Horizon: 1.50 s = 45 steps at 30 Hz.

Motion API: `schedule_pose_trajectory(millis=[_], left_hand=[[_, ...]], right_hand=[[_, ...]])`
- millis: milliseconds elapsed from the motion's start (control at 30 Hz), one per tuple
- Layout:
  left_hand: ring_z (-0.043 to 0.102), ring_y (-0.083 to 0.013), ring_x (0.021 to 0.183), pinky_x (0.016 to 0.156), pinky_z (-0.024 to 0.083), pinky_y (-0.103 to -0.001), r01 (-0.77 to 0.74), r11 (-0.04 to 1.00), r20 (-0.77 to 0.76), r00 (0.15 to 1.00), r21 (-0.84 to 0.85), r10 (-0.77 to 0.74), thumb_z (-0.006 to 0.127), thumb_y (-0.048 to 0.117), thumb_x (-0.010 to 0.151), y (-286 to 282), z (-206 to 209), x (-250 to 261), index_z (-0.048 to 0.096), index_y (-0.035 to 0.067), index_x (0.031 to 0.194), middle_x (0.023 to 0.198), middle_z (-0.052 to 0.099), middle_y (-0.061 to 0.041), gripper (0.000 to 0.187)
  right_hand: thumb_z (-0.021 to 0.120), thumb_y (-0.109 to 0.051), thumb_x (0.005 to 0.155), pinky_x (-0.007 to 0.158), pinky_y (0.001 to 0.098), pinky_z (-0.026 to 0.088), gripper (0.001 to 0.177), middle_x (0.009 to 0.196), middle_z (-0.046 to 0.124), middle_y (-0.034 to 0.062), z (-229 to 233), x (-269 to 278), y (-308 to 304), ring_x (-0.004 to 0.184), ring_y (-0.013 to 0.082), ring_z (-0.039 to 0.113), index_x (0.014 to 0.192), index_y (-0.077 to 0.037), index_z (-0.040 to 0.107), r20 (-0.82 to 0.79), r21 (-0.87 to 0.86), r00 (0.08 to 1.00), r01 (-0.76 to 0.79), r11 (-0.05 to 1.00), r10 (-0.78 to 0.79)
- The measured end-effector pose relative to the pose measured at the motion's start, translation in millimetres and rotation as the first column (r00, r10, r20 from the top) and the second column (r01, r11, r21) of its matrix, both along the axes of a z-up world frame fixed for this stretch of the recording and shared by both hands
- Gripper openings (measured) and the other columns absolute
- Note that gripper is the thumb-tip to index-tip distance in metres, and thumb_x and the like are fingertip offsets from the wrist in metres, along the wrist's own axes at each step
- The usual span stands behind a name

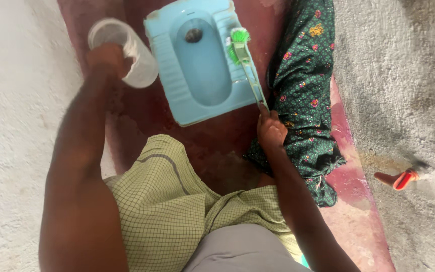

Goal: The person pours water from a plastic cup into a squat toilet and scrubs the interior with a green toilet brush. They repeatedly rinse the brush and scrub the bowl's surface and drain area.

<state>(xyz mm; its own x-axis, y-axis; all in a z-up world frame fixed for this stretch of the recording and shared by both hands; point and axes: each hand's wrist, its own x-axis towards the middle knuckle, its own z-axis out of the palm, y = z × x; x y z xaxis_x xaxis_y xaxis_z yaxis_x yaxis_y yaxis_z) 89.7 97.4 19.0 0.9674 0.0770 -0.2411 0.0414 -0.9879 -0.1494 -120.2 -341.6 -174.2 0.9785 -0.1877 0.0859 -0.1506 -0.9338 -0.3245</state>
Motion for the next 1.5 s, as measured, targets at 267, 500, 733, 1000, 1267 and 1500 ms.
schedule_pose_trajectory(millis=[267,500,733,1000,1267,1500], left_hand=[[0.07,-0.0374,0.107,0.088,0.055,-0.049,-0.111,0.993,-0.036,0.993,0.043,0.113,0.068,0.053,0.096,27,-27,-33,0.077,0.006,0.113,0.114,0.074,-0.018,0.051],[0.072,-0.035,0.098,0.08,0.055,-0.048,-0.007,0.999,-0.053,0.999,0.036,0.009,0.069,0.05,0.097,14,-50,-39,0.078,0.006,0.104,0.103,0.075,-0.017,0.045],[0.072,-0.0331,0.09,0.074,0.053,-0.049,0.199,0.979,0.085,0.975,0.052,-0.203,0.068,0.048,0.099,-13,-48,-29,0.078,0.007,0.095,0.093,0.075,-0.015,0.042],[0.062,-0.0333,0.105,0.09,0.046,-0.048,0.664,0.748,0.11,0.743,0.002,-0.66,0.073,0.034,0.086,-69,-75,-47,0.075,0.011,0.104,0.11,0.067,-0.014,0.029],[0.058,-0.0337,0.095,0.081,0.044,-0.049,0.781,0.624,0.347,0.576,0.036,-0.74,0.069,0.016,0.092,-96,-117,-44,0.073,0.01,0.101,0.105,0.063,-0.015,0.012],[0.058,-0.0344,0.086,0.072,0.044,-0.047,0.801,0.598,0.316,0.564,0.014,-0.763,0.067,0.022,0.073,-108,-101,-50,0.071,0.004,0.099,0.098,0.062,-0.017,0.031]], right_hand=[[0.061,-0.033,0.098,0.061,0.0517,0.058,0.04,0.105,0.066,0.0136,0,13,10,0.072,0.0401,0.071,0.138,-0.031,0.063,-0.008,-0.063,0.997,-0.08,0.995,0.08],[0.061,-0.029,0.1,0.063,0.051,0.059,0.039,0.104,0.066,0.0122,19,4,15,0.073,0.0389,0.071,0.139,-0.032,0.062,0.038,-0.04,0.989,-0.138,0.99,0.14],[0.062,-0.028,0.1,0.064,0.0521,0.058,0.038,0.108,0.069,0.0093,16,-15,17,0.075,0.0385,0.071,0.138,-0.032,0.062,0.036,-0.062,0.975,-0.216,0.974,0.219],[0.053,-0.023,0.096,0.064,0.0531,0.058,0.049,0.117,0.063,0.0134,-57,2,45,0.078,0.04,0.071,0.143,-0.038,0.055,-0.348,-0.083,0.888,-0.349,0.934,0.301],[0.045,-0.022,0.104,0.07,0.0538,0.057,0.032,0.114,0.064,0.0157,-97,83,113,0.086,0.0409,0.071,0.132,-0.026,0.06,-0.235,0.002,0.901,-0.375,0.927,0.365],[0.039,-0.025,0.105,0.069,0.0509,0.059,0.032,0.113,0.063,0.0191,-62,126,67,0.089,0.0398,0.071,0.127,-0.024,0.062,-0.386,-0.141,0.882,-0.346,0.928,0.27]])
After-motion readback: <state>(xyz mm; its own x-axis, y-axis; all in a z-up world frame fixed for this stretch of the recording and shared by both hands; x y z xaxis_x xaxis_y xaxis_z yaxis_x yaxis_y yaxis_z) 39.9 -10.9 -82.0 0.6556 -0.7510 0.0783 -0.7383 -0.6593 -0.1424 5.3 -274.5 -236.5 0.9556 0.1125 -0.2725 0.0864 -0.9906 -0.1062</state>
